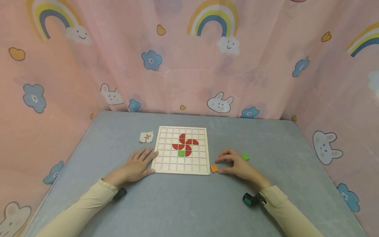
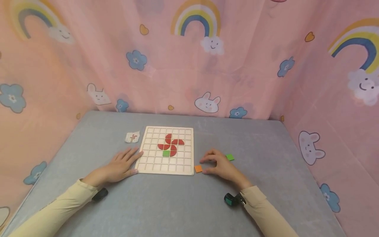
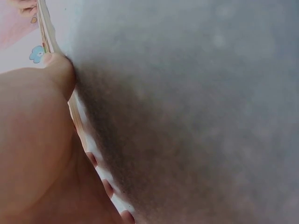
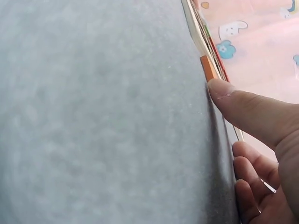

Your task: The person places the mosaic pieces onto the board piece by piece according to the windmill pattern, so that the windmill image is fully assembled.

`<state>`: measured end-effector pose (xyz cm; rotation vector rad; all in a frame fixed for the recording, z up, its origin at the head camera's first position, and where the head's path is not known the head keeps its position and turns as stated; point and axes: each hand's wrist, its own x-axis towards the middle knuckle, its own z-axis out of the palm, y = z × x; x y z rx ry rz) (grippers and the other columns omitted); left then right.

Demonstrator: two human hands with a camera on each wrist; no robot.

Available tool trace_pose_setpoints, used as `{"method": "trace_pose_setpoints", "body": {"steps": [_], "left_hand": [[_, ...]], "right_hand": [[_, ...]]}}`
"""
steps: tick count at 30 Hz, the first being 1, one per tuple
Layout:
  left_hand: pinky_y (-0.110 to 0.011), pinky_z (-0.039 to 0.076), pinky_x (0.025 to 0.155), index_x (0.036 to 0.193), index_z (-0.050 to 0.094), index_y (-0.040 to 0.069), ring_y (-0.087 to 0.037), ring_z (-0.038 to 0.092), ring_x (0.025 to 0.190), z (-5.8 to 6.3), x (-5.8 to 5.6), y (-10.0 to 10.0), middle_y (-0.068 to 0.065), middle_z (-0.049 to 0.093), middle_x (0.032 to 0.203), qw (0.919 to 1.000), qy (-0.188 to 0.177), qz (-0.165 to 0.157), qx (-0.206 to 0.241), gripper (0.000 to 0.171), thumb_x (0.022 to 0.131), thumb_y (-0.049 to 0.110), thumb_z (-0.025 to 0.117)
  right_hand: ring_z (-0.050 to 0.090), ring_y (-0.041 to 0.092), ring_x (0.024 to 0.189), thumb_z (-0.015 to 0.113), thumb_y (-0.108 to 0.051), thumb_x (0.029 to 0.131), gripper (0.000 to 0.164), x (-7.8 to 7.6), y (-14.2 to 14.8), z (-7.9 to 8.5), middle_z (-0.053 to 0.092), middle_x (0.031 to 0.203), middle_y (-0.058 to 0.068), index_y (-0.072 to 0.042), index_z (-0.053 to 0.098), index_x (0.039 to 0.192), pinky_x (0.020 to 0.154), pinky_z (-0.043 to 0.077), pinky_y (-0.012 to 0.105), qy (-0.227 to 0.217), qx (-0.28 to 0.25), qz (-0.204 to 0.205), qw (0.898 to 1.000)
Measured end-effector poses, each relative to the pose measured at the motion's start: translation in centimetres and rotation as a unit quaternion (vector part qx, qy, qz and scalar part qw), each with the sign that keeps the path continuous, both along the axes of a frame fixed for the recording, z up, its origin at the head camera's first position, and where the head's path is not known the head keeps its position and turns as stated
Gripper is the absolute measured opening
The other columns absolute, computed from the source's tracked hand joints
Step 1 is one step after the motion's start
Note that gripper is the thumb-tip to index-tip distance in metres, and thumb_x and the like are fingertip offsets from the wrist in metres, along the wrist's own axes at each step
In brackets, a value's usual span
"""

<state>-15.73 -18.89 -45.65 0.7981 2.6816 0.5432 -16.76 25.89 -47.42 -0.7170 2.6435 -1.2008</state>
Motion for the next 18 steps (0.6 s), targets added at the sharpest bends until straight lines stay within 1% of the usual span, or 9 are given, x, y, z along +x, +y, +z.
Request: {"method": "trace_pose_setpoints", "body": {"steps": [4, 7, 11, 14, 18], "left_hand": [[-0.077, 0.009, 0.12, 0.167, 0.025, 0.004, -0.058, 0.009, 0.157, -0.5, -0.1, -0.3, -0.029, 0.012, 0.173, 1.0, 0.003, -0.006, 0.003, 0.073, 0.111, 0.043, 0.053], [-0.076, 0.007, 0.12, 0.168, 0.023, 0.007, -0.056, 0.007, 0.158, -1.2, -0.3, -0.6, -0.027, 0.01, 0.174, 0.9999, 0.008, -0.009, 0.004, 0.076, 0.111, 0.049, 0.05], [-0.076, 0.007, 0.121, 0.168, 0.024, 0.007, -0.055, 0.008, 0.158, -1.8, -0.5, -0.6, -0.026, 0.011, 0.175, 0.9998, 0.018, -0.005, 0.002, 0.076, 0.11, 0.046, 0.053], [-0.075, 0.008, 0.121, 0.168, 0.024, 0.007, -0.054, 0.008, 0.159, -1.8, -0.5, -0.5, -0.026, 0.012, 0.175, 0.9998, 0.019, 0.0, -0.002, 0.074, 0.11, 0.04, 0.056], [-0.076, 0.007, 0.121, 0.168, 0.024, 0.007, -0.055, 0.007, 0.159, -1.5, -0.5, -0.5, -0.026, 0.01, 0.175, 0.9999, 0.012, -0.002, 0.0, 0.075, 0.11, 0.043, 0.054]], "right_hand": [[0.054, 0.03, 0.119, 0.091, -0.016, 0.085, 0.028, 0.0, -0.1, -0.1, 0.06, 0.124, 0.007, -0.015, 0.082, 0.111, 0.103, 0.046, 0.047, 0.002, 0.007, -0.005, 1.0], [0.054, 0.031, 0.118, 0.091, -0.015, 0.085, 0.025, 0.0, -0.3, -0.1, 0.059, 0.123, 0.009, -0.015, 0.083, 0.108, 0.102, 0.045, 0.05, 0.005, 0.01, -0.007, 1.0], [0.053, 0.031, 0.118, 0.092, -0.015, 0.084, 0.023, 0.0, -0.3, -0.1, 0.059, 0.123, 0.009, -0.016, 0.083, 0.106, 0.102, 0.045, 0.05, 0.005, 0.009, -0.011, 1.0], [0.053, 0.03, 0.117, 0.092, -0.015, 0.084, 0.023, 0.0, -0.4, -0.1, 0.059, 0.122, 0.008, -0.017, 0.083, 0.105, 0.102, 0.045, 0.049, 0.007, 0.007, -0.013, 1.0], [0.053, 0.029, 0.117, 0.093, -0.016, 0.083, 0.024, 0.0, -0.4, -0.2, 0.059, 0.122, 0.007, -0.017, 0.083, 0.105, 0.102, 0.044, 0.05, 0.014, 0.008, -0.011, 1.0]]}}
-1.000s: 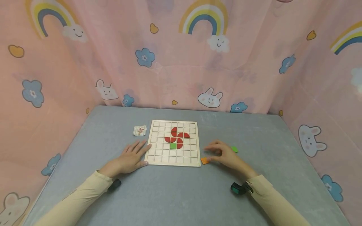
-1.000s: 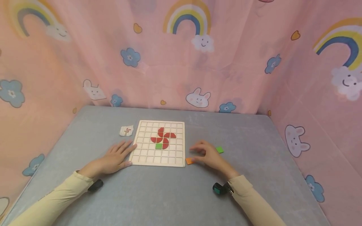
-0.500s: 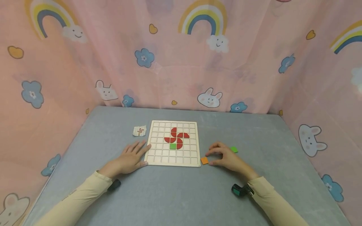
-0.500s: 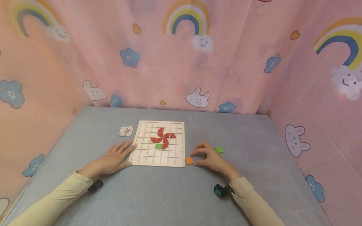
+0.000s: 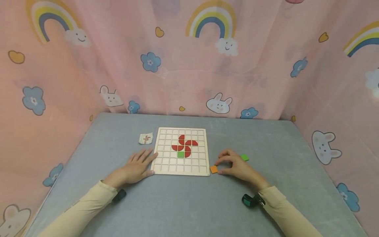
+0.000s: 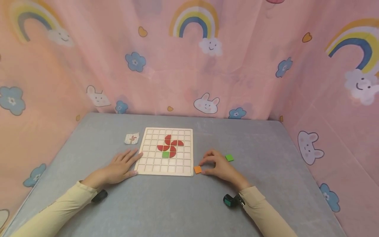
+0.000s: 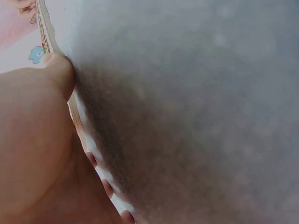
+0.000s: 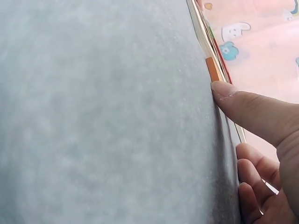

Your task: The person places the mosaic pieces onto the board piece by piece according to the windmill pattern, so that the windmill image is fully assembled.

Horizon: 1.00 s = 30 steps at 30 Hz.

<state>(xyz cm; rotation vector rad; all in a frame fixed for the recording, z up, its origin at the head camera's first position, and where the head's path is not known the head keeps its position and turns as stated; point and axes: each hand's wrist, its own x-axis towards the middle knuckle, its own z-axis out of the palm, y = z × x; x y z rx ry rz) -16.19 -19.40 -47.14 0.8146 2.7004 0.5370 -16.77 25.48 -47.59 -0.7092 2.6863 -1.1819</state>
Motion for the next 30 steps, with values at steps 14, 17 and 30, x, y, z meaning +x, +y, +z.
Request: {"method": "trace_pose_setpoints", "body": {"steps": [14, 17, 30], "left_hand": [[-0.076, 0.01, 0.12, 0.168, 0.025, 0.007, -0.054, 0.01, 0.159, -1.2, -0.3, -0.2, -0.025, 0.012, 0.175, 0.9997, 0.02, 0.002, -0.012, 0.075, 0.109, 0.037, 0.059], [-0.076, 0.01, 0.12, 0.168, 0.024, 0.008, -0.054, 0.01, 0.159, -1.5, -0.5, -0.3, -0.025, 0.012, 0.175, 0.9996, 0.026, 0.001, -0.012, 0.075, 0.109, 0.037, 0.059], [-0.075, 0.011, 0.121, 0.167, 0.024, 0.006, -0.055, 0.01, 0.158, -0.7, -0.2, -0.1, -0.027, 0.013, 0.174, 0.9998, 0.018, -0.002, -0.004, 0.073, 0.11, 0.036, 0.058]], "right_hand": [[0.054, 0.028, 0.115, 0.094, -0.017, 0.082, 0.023, -0.1, -0.2, -0.2, 0.06, 0.12, 0.006, -0.019, 0.083, 0.102, 0.101, 0.045, 0.051, 0.007, 0.014, -0.005, 1.0], [0.054, 0.029, 0.116, 0.094, -0.016, 0.082, 0.023, -0.1, -0.2, -0.2, 0.06, 0.121, 0.007, -0.019, 0.083, 0.101, 0.101, 0.046, 0.052, 0.013, 0.015, -0.005, 1.0], [0.058, 0.027, 0.112, 0.092, -0.016, 0.083, 0.02, -0.1, -0.3, 0.2, 0.064, 0.118, 0.005, -0.017, 0.083, 0.101, 0.096, 0.05, 0.048, 0.04, 0.026, 0.007, 0.999]]}}
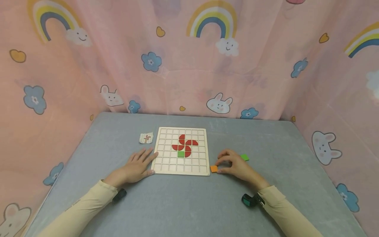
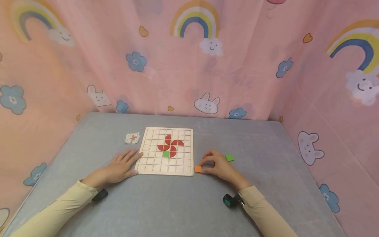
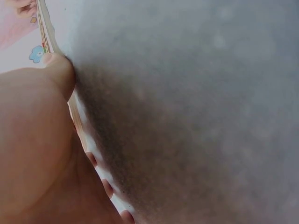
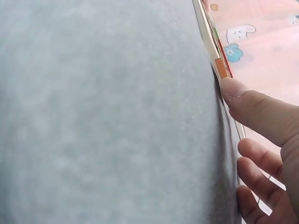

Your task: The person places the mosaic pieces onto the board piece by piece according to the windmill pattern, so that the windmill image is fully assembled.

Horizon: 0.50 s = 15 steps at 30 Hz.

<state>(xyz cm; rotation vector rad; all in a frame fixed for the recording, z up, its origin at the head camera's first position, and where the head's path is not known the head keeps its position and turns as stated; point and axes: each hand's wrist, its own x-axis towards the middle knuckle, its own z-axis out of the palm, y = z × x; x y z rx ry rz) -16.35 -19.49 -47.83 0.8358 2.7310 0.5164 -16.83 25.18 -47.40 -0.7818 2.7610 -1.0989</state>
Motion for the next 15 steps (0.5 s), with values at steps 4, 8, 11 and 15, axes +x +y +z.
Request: {"method": "trace_pose_setpoints", "body": {"steps": [4, 8, 11, 15], "left_hand": [[-0.076, 0.01, 0.121, 0.168, 0.023, 0.007, -0.055, 0.009, 0.158, 0.3, 0.1, 0.0, -0.027, 0.012, 0.174, 1.0, -0.007, -0.001, 0.005, 0.074, 0.11, 0.041, 0.055], [-0.076, 0.012, 0.121, 0.167, 0.024, 0.006, -0.055, 0.01, 0.158, 0.2, 0.0, 0.0, -0.028, 0.013, 0.174, 1.0, 0.0, -0.002, -0.001, 0.074, 0.11, 0.041, 0.055], [-0.076, 0.012, 0.12, 0.167, 0.025, 0.005, -0.056, 0.01, 0.158, 0.5, 0.1, 0.1, -0.028, 0.013, 0.173, 1.0, -0.006, -0.001, -0.004, 0.073, 0.11, 0.039, 0.056], [-0.077, 0.01, 0.12, 0.166, 0.026, 0.003, -0.057, 0.01, 0.157, 1.5, 0.4, 0.3, -0.03, 0.013, 0.173, 0.9997, -0.022, 0.0, 0.005, 0.072, 0.11, 0.037, 0.057]], "right_hand": [[0.058, 0.024, 0.108, 0.092, -0.016, 0.085, 0.019, -0.2, -0.2, 0.1, 0.065, 0.116, 0.003, -0.018, 0.083, 0.101, 0.089, 0.05, 0.04, -0.011, 0.0, -0.013, 1.0], [0.058, 0.021, 0.101, 0.091, -0.018, 0.085, 0.018, -0.3, -0.7, 0.5, 0.066, 0.114, 0.003, -0.017, 0.083, 0.101, 0.082, 0.049, 0.033, -0.002, 0.001, -0.018, 1.0], [0.058, 0.02, 0.096, 0.091, -0.019, 0.085, 0.018, -0.3, -1.3, 0.7, 0.066, 0.114, 0.003, -0.016, 0.083, 0.102, 0.079, 0.049, 0.03, 0.008, -0.002, -0.017, 1.0], [0.059, 0.019, 0.093, 0.091, -0.018, 0.085, 0.02, -0.5, -2.1, 0.9, 0.067, 0.113, 0.003, -0.014, 0.082, 0.103, 0.077, 0.05, 0.029, 0.023, -0.007, -0.02, 1.0]]}}
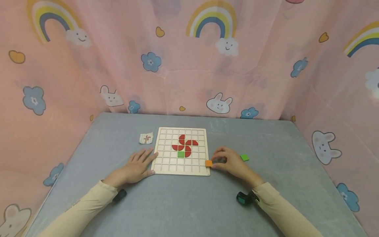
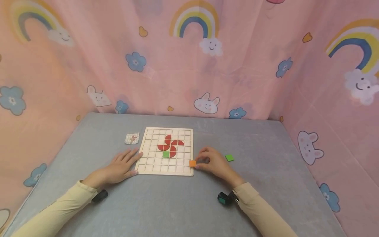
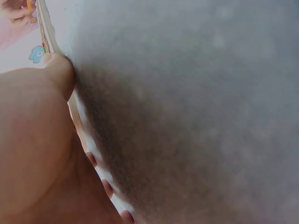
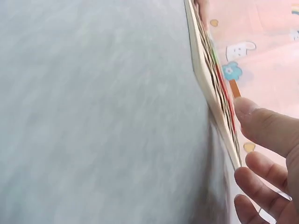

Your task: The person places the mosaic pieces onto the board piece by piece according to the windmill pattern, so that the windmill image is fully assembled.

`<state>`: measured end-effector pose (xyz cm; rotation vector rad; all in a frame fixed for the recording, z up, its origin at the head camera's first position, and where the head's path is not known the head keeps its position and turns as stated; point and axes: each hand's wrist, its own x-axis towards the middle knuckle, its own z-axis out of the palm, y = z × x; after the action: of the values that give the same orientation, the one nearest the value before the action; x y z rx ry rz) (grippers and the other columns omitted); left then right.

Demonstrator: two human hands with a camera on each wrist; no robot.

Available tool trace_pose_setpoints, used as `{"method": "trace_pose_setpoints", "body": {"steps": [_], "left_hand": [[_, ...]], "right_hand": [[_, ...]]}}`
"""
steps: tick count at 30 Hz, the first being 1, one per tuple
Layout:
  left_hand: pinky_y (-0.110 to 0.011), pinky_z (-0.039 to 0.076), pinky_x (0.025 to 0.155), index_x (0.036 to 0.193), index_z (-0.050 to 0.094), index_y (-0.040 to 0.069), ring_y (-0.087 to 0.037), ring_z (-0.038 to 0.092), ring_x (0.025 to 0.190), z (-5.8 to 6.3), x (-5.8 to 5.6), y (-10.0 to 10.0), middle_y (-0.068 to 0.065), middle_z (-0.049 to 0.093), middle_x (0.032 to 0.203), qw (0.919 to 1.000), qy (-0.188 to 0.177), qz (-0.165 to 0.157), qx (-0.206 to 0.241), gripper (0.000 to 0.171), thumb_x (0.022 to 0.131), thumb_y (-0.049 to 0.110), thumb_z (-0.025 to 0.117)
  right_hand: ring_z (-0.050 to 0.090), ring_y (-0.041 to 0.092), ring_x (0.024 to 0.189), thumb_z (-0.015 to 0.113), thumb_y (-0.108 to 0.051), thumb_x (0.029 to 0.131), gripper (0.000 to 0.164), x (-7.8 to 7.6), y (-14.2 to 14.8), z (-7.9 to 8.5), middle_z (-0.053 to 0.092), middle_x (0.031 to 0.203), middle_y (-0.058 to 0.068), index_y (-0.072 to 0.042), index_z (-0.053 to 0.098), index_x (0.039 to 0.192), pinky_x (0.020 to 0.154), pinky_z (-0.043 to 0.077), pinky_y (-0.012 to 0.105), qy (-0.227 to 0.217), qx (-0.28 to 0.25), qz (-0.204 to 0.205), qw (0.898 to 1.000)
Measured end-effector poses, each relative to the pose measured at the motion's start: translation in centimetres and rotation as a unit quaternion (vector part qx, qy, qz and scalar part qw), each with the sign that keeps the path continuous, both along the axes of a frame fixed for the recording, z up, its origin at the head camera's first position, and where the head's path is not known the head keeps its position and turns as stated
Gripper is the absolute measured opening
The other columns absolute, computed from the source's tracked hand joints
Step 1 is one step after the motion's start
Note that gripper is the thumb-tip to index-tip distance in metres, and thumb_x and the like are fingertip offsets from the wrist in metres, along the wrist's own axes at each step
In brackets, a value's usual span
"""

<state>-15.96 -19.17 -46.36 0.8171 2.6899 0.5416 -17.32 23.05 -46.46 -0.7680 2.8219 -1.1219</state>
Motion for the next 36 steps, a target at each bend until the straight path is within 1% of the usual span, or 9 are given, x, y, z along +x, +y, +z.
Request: {"method": "trace_pose_setpoints", "body": {"steps": [2, 5, 12, 18, 20, 26, 29, 33, 36], "left_hand": [[-0.077, 0.011, 0.119, 0.166, 0.028, 0.002, -0.058, 0.011, 0.157, 0.2, 0.1, 0.1, -0.031, 0.014, 0.172, 1.0, 0.001, -0.001, 0.005, 0.072, 0.11, 0.036, 0.058], [-0.077, 0.011, 0.119, 0.166, 0.027, 0.003, -0.058, 0.011, 0.156, 0.0, 0.1, 0.0, -0.03, 0.014, 0.172, 1.0, 0.006, -0.003, 0.003, 0.071, 0.111, 0.037, 0.056], [-0.077, 0.01, 0.119, 0.165, 0.027, 0.002, -0.059, 0.011, 0.156, -0.2, -0.1, 0.0, -0.031, 0.014, 0.172, 0.9999, 0.003, -0.003, 0.011, 0.073, 0.11, 0.036, 0.058], [-0.075, 0.01, 0.121, 0.168, 0.024, 0.005, -0.055, 0.009, 0.158, -0.9, -0.2, -0.1, -0.027, 0.011, 0.174, 0.9999, 0.013, 0.0, -0.01, 0.074, 0.11, 0.038, 0.057], [-0.075, 0.01, 0.121, 0.168, 0.023, 0.006, -0.055, 0.009, 0.159, -0.9, -0.2, -0.2, -0.026, 0.011, 0.175, 0.9999, 0.012, -0.001, -0.007, 0.074, 0.11, 0.04, 0.055], [-0.077, 0.009, 0.119, 0.167, 0.025, 0.006, -0.058, 0.009, 0.156, -0.7, 0.0, -0.3, -0.029, 0.012, 0.173, 0.9999, 0.004, -0.008, 0.012, 0.075, 0.11, 0.048, 0.051], [-0.076, 0.009, 0.12, 0.168, 0.023, 0.006, -0.057, 0.008, 0.157, -0.9, -0.1, -0.3, -0.027, 0.011, 0.174, 0.9999, 0.007, -0.008, 0.005, 0.076, 0.111, 0.05, 0.049], [-0.075, 0.011, 0.121, 0.168, 0.024, 0.007, -0.055, 0.009, 0.158, -1.4, -0.3, -0.3, -0.026, 0.011, 0.174, 0.9998, 0.02, -0.004, -0.006, 0.075, 0.11, 0.046, 0.052], [-0.076, 0.011, 0.121, 0.167, 0.025, 0.006, -0.056, 0.01, 0.158, -1.3, -0.3, -0.2, -0.027, 0.012, 0.174, 0.9998, 0.018, -0.004, -0.008, 0.074, 0.11, 0.042, 0.055]], "right_hand": [[0.06, 0.018, 0.093, 0.091, -0.018, 0.085, 0.021, -0.1, -0.6, 0.1, 0.067, 0.113, 0.002, -0.014, 0.082, 0.104, 0.077, 0.051, 0.029, 0.003, 0.0, -0.004, 1.0], [0.06, 0.018, 0.092, 0.091, -0.017, 0.085, 0.022, -0.3, -1.5, 0.1, 0.067, 0.111, 0.003, -0.013, 0.083, 0.105, 0.076, 0.052, 0.029, 0.003, -0.007, -0.006, 1.0], [0.059, 0.018, 0.083, 0.091, -0.018, 0.086, 0.02, -0.4, -3.7, 0.3, 0.066, 0.106, 0.003, -0.011, 0.082, 0.103, 0.072, 0.05, 0.027, -0.002, -0.023, -0.009, 1.0], [0.058, 0.016, 0.079, 0.091, -0.016, 0.085, 0.019, -0.6, -5.7, 0.2, 0.066, 0.1, 0.002, -0.009, 0.082, 0.1, 0.07, 0.048, 0.026, 0.007, -0.042, -0.008, 0.999], [0.059, 0.015, 0.079, 0.091, -0.015, 0.085, 0.019, -0.7, -6.3, 0.1, 0.066, 0.098, 0.002, -0.008, 0.082, 0.1, 0.07, 0.049, 0.027, 0.014, -0.047, -0.007, 0.999], [0.06, 0.012, 0.079, 0.091, -0.015, 0.085, 0.018, -0.8, -7.9, -0.3, 0.067, 0.096, 0.001, -0.007, 0.083, 0.099, 0.071, 0.049, 0.026, 0.022, -0.04, -0.007, 0.999], [0.061, 0.011, 0.077, 0.092, -0.015, 0.084, 0.018, -0.8, -8.5, -0.4, 0.067, 0.095, 0.001, -0.007, 0.083, 0.098, 0.07, 0.049, 0.026, 0.035, -0.034, -0.008, 0.999], [0.06, 0.009, 0.075, 0.091, -0.016, 0.085, 0.019, -0.8, -9.1, -0.4, 0.067, 0.094, -0.001, -0.008, 0.083, 0.099, 0.069, 0.049, 0.026, 0.042, -0.028, -0.013, 0.999], [0.056, 0.008, 0.074, 0.091, -0.018, 0.086, 0.018, -0.8, -9.6, -0.4, 0.067, 0.093, -0.003, -0.009, 0.083, 0.1, 0.068, 0.046, 0.026, 0.031, -0.022, -0.017, 0.999]]}}
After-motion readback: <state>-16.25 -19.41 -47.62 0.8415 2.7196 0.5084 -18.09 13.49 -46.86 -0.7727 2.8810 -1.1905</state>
